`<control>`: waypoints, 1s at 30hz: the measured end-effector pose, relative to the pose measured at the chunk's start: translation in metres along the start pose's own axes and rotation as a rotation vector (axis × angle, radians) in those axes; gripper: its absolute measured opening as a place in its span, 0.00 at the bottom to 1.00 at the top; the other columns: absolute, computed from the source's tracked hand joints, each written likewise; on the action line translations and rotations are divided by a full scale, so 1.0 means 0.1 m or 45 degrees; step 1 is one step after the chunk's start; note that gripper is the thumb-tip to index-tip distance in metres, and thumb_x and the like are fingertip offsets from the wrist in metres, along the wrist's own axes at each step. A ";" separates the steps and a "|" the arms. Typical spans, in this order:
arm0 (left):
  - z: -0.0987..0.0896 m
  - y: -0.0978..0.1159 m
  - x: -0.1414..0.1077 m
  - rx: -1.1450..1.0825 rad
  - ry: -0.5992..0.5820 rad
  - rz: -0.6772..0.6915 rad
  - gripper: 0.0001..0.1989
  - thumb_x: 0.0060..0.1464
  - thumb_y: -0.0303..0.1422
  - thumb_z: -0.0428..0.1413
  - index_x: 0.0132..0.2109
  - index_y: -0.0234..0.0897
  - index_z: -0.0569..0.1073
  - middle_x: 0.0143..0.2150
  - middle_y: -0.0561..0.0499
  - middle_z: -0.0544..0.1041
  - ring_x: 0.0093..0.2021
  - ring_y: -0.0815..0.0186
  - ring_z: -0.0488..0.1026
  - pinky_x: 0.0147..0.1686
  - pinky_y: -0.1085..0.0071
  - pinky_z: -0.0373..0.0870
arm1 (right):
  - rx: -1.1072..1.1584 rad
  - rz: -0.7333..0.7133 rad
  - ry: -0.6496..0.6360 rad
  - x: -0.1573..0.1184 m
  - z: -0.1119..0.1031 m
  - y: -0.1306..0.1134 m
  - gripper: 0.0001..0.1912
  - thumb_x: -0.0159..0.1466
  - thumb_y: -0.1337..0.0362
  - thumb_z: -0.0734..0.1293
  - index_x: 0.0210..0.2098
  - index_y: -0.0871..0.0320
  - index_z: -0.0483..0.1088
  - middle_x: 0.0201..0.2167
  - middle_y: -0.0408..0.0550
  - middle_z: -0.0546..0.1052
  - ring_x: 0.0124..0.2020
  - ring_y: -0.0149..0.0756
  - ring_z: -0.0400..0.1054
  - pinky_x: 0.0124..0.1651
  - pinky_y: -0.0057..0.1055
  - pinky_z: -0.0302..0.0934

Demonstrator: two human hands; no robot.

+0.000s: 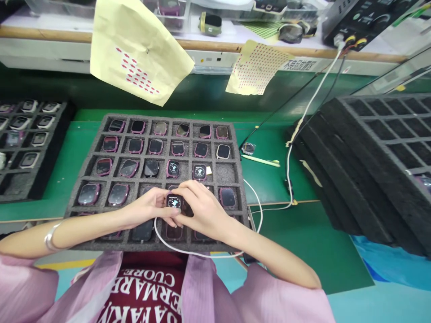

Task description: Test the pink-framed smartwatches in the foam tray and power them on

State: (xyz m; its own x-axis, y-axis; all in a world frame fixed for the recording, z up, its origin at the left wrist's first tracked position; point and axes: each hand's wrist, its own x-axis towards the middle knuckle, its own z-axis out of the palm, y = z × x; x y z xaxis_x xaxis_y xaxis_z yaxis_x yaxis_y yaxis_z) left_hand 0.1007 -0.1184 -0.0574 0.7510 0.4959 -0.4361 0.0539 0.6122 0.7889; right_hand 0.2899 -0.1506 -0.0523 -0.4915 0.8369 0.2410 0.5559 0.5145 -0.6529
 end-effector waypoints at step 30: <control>0.09 0.07 0.05 0.135 -0.147 -0.212 0.16 0.51 0.37 0.62 0.41 0.30 0.70 0.40 0.46 0.75 0.20 0.81 0.55 0.16 0.80 0.47 | -0.191 0.414 0.116 -0.23 -0.72 0.78 0.21 0.60 0.57 0.70 0.50 0.60 0.70 0.46 0.56 0.71 0.41 0.43 0.69 0.42 0.40 0.67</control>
State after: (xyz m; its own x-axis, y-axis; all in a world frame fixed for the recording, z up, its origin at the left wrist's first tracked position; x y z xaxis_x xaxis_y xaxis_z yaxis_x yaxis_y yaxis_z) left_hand 0.1106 -0.1171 -0.0497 0.7959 0.3162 -0.5164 0.2476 0.6083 0.7541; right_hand 0.3929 -0.1160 -0.0570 -0.2151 0.9709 0.1057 0.7689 0.2351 -0.5946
